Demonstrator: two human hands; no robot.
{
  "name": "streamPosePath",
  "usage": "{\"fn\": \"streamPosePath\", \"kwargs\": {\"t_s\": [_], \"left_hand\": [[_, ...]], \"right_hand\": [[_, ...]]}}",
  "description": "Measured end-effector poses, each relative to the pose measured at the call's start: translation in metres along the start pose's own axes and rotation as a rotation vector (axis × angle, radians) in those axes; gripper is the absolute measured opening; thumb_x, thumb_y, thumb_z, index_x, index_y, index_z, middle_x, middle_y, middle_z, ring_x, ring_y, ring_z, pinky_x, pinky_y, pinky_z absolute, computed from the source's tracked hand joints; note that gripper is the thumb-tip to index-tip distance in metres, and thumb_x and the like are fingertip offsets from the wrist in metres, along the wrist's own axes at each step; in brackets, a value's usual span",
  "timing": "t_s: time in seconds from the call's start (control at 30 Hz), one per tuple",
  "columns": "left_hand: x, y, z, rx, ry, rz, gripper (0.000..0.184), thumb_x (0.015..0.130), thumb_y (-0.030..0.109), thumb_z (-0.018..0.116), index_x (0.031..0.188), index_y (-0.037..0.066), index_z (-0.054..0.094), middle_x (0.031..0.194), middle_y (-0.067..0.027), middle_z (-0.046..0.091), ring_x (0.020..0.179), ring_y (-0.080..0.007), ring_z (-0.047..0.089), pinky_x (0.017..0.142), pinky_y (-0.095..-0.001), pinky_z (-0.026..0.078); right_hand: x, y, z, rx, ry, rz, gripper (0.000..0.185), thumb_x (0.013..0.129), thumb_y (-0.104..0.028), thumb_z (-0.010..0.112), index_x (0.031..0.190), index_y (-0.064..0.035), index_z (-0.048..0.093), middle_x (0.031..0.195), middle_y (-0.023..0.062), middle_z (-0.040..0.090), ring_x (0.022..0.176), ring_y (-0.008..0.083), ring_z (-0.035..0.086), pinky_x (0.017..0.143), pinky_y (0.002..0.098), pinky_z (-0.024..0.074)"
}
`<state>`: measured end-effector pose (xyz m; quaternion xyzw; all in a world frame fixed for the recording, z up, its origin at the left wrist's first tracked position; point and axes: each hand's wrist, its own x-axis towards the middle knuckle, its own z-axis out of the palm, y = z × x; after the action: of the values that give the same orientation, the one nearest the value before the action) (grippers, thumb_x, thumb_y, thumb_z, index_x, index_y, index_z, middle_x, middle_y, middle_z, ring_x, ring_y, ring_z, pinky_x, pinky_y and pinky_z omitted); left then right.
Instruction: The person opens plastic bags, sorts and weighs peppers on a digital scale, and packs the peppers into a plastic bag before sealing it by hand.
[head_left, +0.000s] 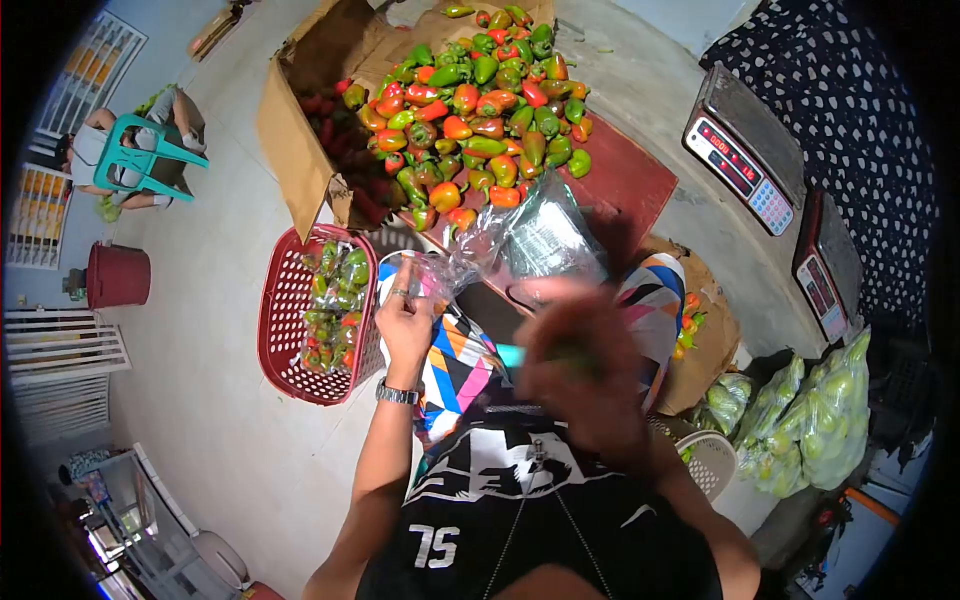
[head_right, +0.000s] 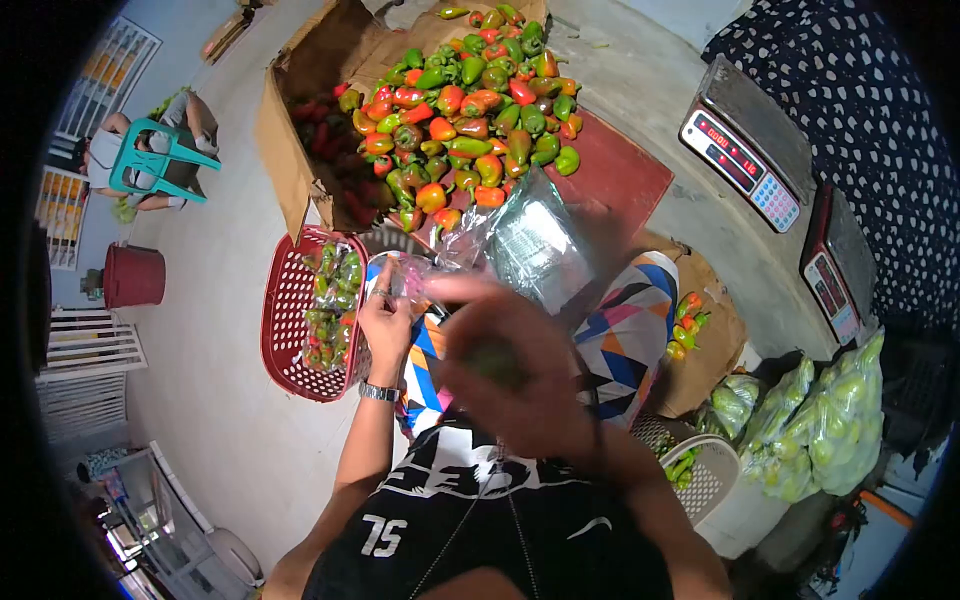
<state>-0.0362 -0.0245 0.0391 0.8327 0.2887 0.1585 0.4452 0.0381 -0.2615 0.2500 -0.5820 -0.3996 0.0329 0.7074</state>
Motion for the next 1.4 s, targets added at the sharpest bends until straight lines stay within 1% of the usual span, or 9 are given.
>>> {"fn": "streamPosePath", "kwargs": {"t_s": [0.17,0.3,0.4,0.7,0.8,0.93,1.17,1.33,1.4], "left_hand": [[-0.004,0.014,-0.009,-0.036,0.028,0.045,0.073,0.079,-0.005,0.059,0.15,0.014,0.06,0.07,0.0041,0.051,0.06,-0.0054,0.04,0.055,-0.025,0.037],[0.0,-0.005,-0.001,-0.082,0.059,0.102,0.071,0.08,-0.003,0.06,0.149,0.014,0.061,0.068,0.0039,0.05,0.059,-0.005,0.039,0.054,-0.0246,0.036],[0.0,-0.001,-0.001,-0.069,0.069,0.098,0.071,0.079,-0.001,0.06,0.149,0.012,0.061,0.07,0.0037,0.051,0.06,-0.0063,0.041,0.055,-0.0264,0.038],[-0.004,0.01,-0.012,-0.042,0.049,0.04,0.07,0.08,-0.002,0.064,0.148,0.012,0.061,0.069,0.0009,0.049,0.06,-0.0082,0.039,0.054,-0.0277,0.036],[-0.004,0.01,-0.006,-0.112,0.079,0.049,0.07,0.08,-0.003,0.065,0.149,0.013,0.061,0.066,0.0022,0.043,0.058,-0.0087,0.036,0.053,-0.0279,0.034],[-0.002,0.004,-0.006,-0.064,0.093,0.04,0.069,0.081,-0.002,0.064,0.148,0.013,0.062,0.065,0.0034,0.043,0.059,-0.0094,0.038,0.055,-0.028,0.034],[-0.004,-0.004,-0.009,-0.064,0.12,0.059,0.071,0.079,-0.003,0.061,0.148,0.012,0.061,0.071,-0.0006,0.055,0.062,-0.0095,0.045,0.058,-0.0304,0.04],[-0.003,-0.004,-0.007,-0.108,0.113,0.067,0.071,0.08,-0.003,0.059,0.149,0.013,0.061,0.073,-0.0011,0.057,0.062,-0.0088,0.045,0.058,-0.0295,0.041],[0.003,-0.004,-0.001,-0.082,0.129,0.071,0.071,0.08,-0.003,0.058,0.15,0.014,0.06,0.074,-0.0004,0.055,0.061,-0.0084,0.043,0.056,-0.0289,0.04]], "right_hand": [[-0.007,-0.096,-0.081,0.666,0.509,-0.166,0.02,0.104,-0.017,0.056,0.115,-0.0064,0.043,0.09,0.0029,0.048,0.06,0.0115,0.046,0.053,0.0304,0.0429],[-0.058,-0.154,-0.157,0.642,0.568,-0.36,0.012,0.104,-0.015,0.052,0.099,-0.007,0.045,0.092,0.0037,0.046,0.07,0.0133,0.046,0.072,0.0342,0.0436],[-0.144,-0.213,-0.234,0.583,1.163,-0.784,0.015,0.077,0.001,0.057,0.073,-0.0067,0.045,0.069,0.0062,0.047,0.068,0.0209,0.054,0.067,0.043,0.0428],[-0.14,-0.272,-0.236,-0.07,1.179,-0.59,0.015,0.084,-0.014,0.064,0.089,-0.0016,0.056,0.088,0.0153,0.057,0.084,0.0298,0.06,0.078,0.0449,0.048],[-0.082,-0.277,-0.204,-1.494,1.058,0.19,0.022,0.086,-0.019,0.066,0.094,0.0,0.06,0.094,0.0184,0.06,0.089,0.0327,0.062,0.082,0.0456,0.0497],[-0.015,-0.24,-0.166,-1.746,0.562,0.516,0.031,0.089,-0.026,0.069,0.101,0.0023,0.064,0.103,0.0224,0.065,0.096,0.0366,0.065,0.087,0.0464,0.052],[-0.131,-0.075,-0.188,-1.171,-0.824,1.39,0.061,0.087,-0.056,0.076,0.126,-0.0087,0.073,0.113,0.0282,0.072,0.106,0.0455,0.07,0.093,0.0519,0.056],[-0.294,-0.016,-0.181,-0.821,-1.029,1.329,0.051,0.091,-0.047,0.075,0.125,-0.0092,0.073,0.11,0.0243,0.073,0.105,0.0407,0.071,0.093,0.049,0.0562],[-0.262,-0.043,-0.15,-0.818,-0.508,1.21,0.044,0.088,-0.035,0.077,0.123,-0.008,0.072,0.113,0.0236,0.071,0.112,0.0402,0.068,0.093,0.0497,0.0557]]}}
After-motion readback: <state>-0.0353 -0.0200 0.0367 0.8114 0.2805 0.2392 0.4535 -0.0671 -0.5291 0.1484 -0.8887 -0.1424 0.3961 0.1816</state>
